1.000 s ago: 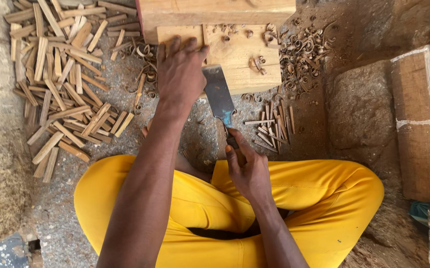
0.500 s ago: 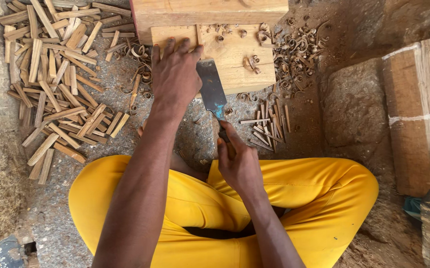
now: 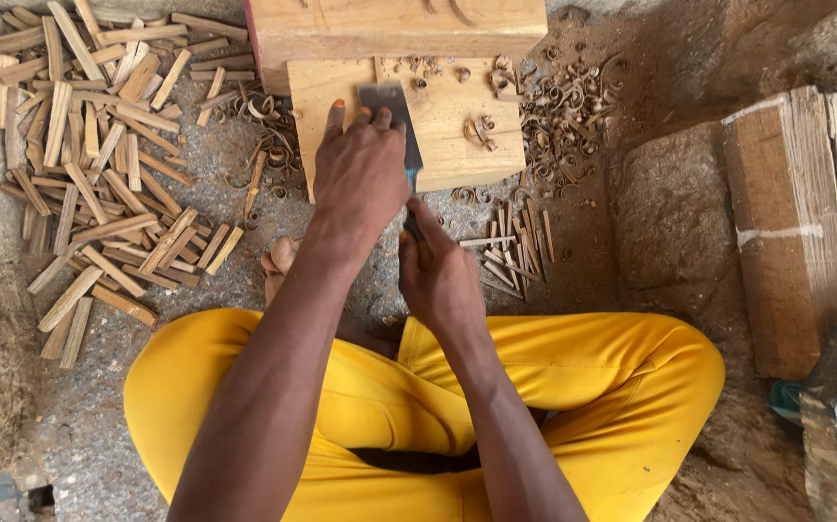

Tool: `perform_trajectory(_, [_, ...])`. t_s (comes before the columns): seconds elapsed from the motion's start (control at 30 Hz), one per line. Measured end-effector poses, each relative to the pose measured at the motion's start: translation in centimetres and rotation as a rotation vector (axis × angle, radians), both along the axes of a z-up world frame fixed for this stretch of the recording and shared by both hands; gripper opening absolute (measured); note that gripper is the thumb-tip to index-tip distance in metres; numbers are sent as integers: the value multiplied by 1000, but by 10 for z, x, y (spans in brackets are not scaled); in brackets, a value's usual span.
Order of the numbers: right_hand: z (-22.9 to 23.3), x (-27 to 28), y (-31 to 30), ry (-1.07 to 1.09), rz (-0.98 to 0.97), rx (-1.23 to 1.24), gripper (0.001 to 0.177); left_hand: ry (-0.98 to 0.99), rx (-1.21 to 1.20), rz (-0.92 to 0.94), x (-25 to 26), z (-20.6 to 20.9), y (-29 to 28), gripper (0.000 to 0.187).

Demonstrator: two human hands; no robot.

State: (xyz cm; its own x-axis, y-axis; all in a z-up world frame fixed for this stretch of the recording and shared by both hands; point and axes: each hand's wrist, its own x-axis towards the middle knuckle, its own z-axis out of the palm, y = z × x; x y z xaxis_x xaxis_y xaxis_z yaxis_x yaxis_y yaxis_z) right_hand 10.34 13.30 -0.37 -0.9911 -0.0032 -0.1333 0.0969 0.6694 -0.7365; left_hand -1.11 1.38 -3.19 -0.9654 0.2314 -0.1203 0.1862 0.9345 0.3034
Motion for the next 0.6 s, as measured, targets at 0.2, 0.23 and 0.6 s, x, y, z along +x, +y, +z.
perform_trajectory(0.2, [-12,-18,-8,205,-12,-11,44,127,143,38,4,-2,-6,66])
perform_trajectory(0.23, [-11,-20,-8,209,-17,7,43,114,173,46,4,1,-9,63])
perform_trajectory(0.6, [1,34,36,-41,-136,-95,39,263,101,35,-17,-18,-17,43])
